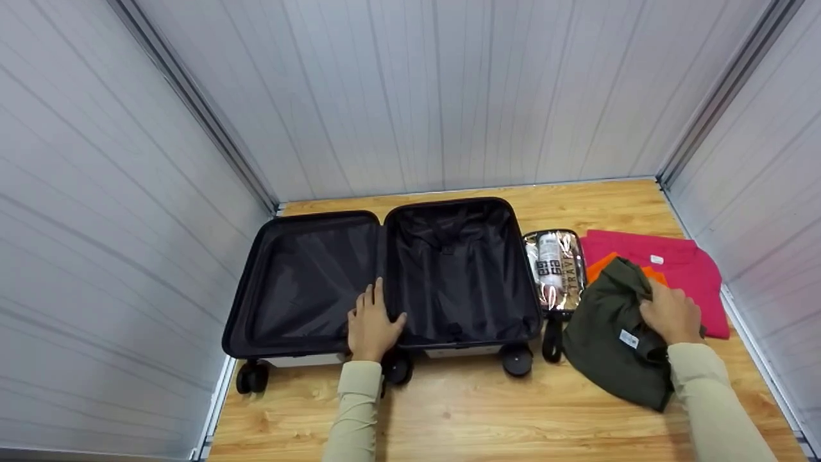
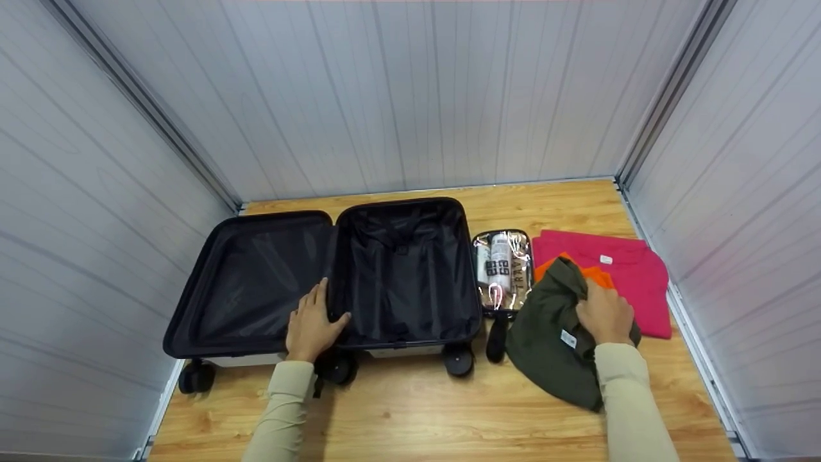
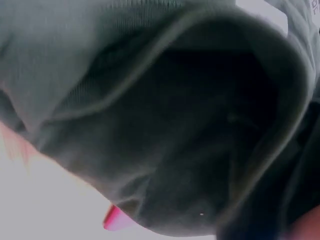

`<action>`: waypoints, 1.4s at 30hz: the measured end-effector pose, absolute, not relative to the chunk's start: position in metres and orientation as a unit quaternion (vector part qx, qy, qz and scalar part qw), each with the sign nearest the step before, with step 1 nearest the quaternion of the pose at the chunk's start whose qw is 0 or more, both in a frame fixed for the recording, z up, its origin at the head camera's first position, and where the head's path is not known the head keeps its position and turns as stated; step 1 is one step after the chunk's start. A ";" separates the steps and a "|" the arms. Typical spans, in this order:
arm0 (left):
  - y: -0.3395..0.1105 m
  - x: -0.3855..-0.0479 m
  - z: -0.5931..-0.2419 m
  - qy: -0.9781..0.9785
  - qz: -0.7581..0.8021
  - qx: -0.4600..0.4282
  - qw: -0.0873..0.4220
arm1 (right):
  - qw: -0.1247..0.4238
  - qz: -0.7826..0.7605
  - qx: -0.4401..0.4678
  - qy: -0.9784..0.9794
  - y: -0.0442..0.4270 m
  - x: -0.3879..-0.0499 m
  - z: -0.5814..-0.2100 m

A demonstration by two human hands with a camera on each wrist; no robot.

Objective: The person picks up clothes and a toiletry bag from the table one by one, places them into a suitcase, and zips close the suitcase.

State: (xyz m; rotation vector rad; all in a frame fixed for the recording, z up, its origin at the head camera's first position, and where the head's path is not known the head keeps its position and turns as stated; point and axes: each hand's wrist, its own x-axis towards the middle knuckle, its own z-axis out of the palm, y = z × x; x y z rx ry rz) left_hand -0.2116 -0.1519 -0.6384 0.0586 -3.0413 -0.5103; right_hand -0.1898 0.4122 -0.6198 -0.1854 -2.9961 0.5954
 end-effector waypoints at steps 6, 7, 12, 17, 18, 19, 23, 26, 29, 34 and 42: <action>-0.152 -0.211 -0.636 -0.986 -0.166 0.022 0.023 | 0.065 0.179 -0.019 -0.982 0.415 -0.187 -0.616; -0.152 -0.211 -0.636 -0.986 -0.166 0.022 0.022 | 0.064 0.179 -0.017 -0.982 0.415 -0.187 -0.615; -0.152 -0.210 -0.635 -0.986 -0.163 0.020 0.022 | 0.058 0.182 -0.020 -0.981 0.417 -0.186 -0.611; -0.152 -0.210 -0.636 -0.986 -0.162 0.019 0.027 | 0.050 0.192 -0.019 -0.980 0.416 -0.186 -0.604; -0.152 -0.210 -0.636 -0.986 -0.163 0.020 0.027 | 0.049 0.194 -0.018 -0.980 0.415 -0.186 -0.602; -0.152 -0.210 -0.636 -0.986 -0.164 0.020 0.028 | 0.049 0.197 -0.017 -0.979 0.415 -0.185 -0.601; -0.151 -0.211 -0.636 -0.985 -0.169 0.020 0.031 | 0.052 0.211 -0.025 -0.976 0.412 -0.184 -0.594; -0.151 -0.211 -0.635 -0.984 -0.172 0.021 0.031 | 0.054 0.223 -0.038 -0.972 0.409 -0.182 -0.589; -0.151 -0.212 -0.636 -0.984 -0.175 0.023 0.030 | 0.065 0.236 -0.045 -0.968 0.406 -0.180 -0.585; -0.152 -0.213 -0.635 -0.983 -0.180 0.023 0.033 | 0.079 0.259 -0.051 -0.961 0.400 -0.177 -0.579; -0.152 -0.211 -0.636 -0.983 -0.181 0.019 0.035 | 0.064 0.291 -0.070 -0.952 0.394 -0.173 -0.569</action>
